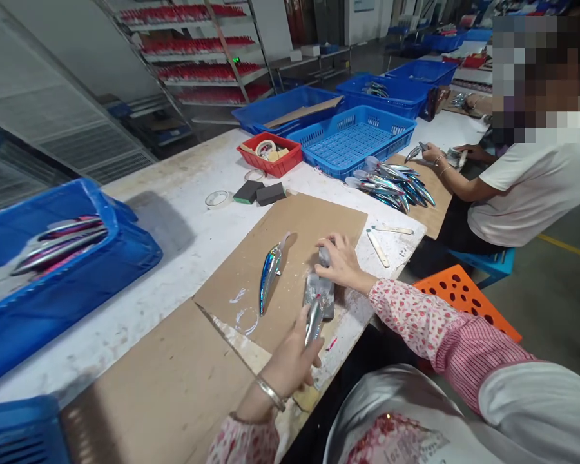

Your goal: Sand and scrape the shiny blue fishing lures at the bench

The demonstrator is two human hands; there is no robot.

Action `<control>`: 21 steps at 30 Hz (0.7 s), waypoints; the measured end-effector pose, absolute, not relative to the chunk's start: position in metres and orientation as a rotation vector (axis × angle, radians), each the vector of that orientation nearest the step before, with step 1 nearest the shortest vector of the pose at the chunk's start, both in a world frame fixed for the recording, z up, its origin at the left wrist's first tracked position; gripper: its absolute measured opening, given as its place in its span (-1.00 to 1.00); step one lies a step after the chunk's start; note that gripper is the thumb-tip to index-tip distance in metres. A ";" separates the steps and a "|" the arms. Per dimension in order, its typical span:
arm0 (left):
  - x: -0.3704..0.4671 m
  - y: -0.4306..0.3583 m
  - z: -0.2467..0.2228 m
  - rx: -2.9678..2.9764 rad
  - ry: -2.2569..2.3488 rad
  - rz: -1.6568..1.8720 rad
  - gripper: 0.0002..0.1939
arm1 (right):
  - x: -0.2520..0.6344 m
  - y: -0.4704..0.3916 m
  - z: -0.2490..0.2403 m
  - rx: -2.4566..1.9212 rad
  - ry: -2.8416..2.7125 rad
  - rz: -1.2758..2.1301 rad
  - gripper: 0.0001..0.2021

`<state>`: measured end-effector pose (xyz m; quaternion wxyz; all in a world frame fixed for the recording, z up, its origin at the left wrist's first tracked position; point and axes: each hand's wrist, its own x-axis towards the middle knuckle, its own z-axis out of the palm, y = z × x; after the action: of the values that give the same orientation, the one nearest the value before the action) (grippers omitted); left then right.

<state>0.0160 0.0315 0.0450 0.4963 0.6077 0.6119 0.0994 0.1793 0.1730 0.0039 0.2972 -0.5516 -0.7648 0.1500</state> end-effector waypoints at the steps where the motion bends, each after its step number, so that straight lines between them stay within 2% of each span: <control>1: 0.017 0.034 0.043 1.381 1.424 0.251 -0.25 | 0.179 0.167 0.003 -1.481 -2.015 0.407 -0.52; 7: 0.028 0.031 0.026 1.310 1.490 0.288 -0.21 | 0.172 0.142 0.000 -1.428 -1.969 0.561 -0.54; 13: 0.033 0.031 0.032 1.290 1.527 0.333 -0.29 | 0.172 0.163 0.003 -1.503 -2.029 0.476 -0.54; 18: 0.032 0.032 0.030 1.260 1.527 0.350 -0.25 | 0.171 0.156 0.001 -1.380 -2.075 0.562 -0.54; 21: 0.029 0.033 0.027 1.274 1.497 0.378 -0.27 | 0.174 0.164 0.002 -1.431 -2.098 0.498 -0.55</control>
<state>0.0295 0.0325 0.0266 0.5395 0.5360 0.6295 0.1592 0.1738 0.1637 0.0019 0.2733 -0.5319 -0.7798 0.1852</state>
